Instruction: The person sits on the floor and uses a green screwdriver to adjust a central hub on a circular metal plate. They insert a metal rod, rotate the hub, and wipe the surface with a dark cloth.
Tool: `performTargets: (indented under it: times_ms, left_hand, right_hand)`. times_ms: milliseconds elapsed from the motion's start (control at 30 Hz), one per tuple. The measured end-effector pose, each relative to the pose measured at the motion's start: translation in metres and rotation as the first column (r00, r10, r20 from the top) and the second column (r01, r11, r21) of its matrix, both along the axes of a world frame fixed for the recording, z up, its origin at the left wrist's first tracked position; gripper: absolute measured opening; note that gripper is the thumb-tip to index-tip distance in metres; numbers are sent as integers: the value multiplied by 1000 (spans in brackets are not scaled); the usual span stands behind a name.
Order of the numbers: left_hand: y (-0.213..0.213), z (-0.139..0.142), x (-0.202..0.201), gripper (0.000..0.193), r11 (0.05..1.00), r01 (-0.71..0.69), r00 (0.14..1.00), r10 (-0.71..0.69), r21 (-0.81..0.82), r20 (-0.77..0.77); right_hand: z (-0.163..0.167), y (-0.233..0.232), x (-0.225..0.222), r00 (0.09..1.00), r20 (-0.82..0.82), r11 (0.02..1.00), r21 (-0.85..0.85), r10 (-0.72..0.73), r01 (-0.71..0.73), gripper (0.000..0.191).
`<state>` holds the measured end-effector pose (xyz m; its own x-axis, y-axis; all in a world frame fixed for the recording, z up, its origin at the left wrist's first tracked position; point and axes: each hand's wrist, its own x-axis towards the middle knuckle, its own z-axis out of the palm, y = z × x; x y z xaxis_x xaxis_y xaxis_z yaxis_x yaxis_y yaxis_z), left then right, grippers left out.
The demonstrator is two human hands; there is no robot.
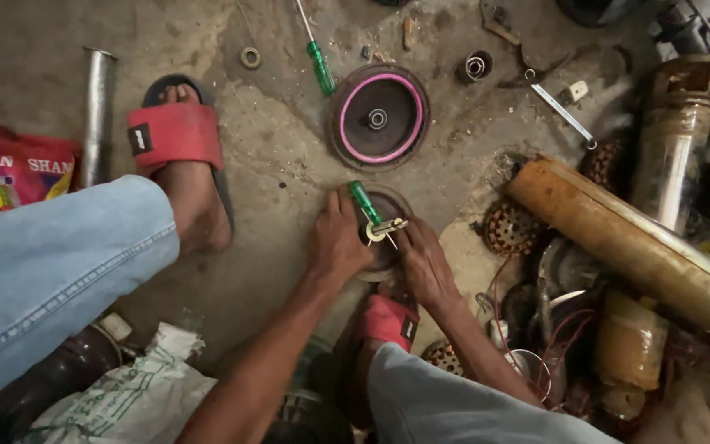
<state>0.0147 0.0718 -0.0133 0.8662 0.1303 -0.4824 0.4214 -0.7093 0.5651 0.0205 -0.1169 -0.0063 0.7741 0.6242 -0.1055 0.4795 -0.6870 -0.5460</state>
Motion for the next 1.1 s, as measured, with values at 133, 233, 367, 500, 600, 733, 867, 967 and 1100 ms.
performTargets:
  times_ms: [133, 233, 367, 500, 600, 733, 867, 967, 1100]
  left_hand:
    - [9, -13, 8, 99, 994, 113, 993, -113, -3, 46]
    - [20, -17, 8, 84, 974, 226, 970, -222, -30, 102]
    - [19, -9, 8, 92, 986, 133, 990, -128, -95, 56]
    - [6, 8, 11, 101, 992, 25, 997, -34, -120, -72]
    - [-11, 17, -3, 109, 989, -137, 990, 138, -51, 22]
    - [-17, 6, -25, 109, 960, -254, 950, 271, -120, 155]
    - [8, -23, -17, 106, 972, -150, 973, 178, -182, 148]
    - [27, -33, -9, 102, 977, -24, 964, 79, -211, 255]
    - [23, -24, -18, 107, 970, -117, 985, 140, -215, 97]
  right_hand:
    - [-13, -8, 11, 996, -46, 997, 31, 76, -75, 58]
    - [-24, -14, 20, 984, -4, 976, 132, 176, -174, 60]
    - [-34, -31, 34, 948, -70, 950, 2, 311, -312, 51]
    - [-26, -41, 29, 956, -75, 950, -111, 285, -292, 46]
    - [-10, -44, 2, 993, -22, 990, -77, 114, -115, 60]
    - [1, -40, -10, 988, -37, 971, -191, -152, 143, 99]
    - [3, -33, 24, 979, -178, 993, -85, -102, 88, 137]
    - [5, -26, 53, 961, -272, 980, -170, 50, -99, 137]
    - [5, -19, 66, 943, -274, 968, -114, 186, -224, 133]
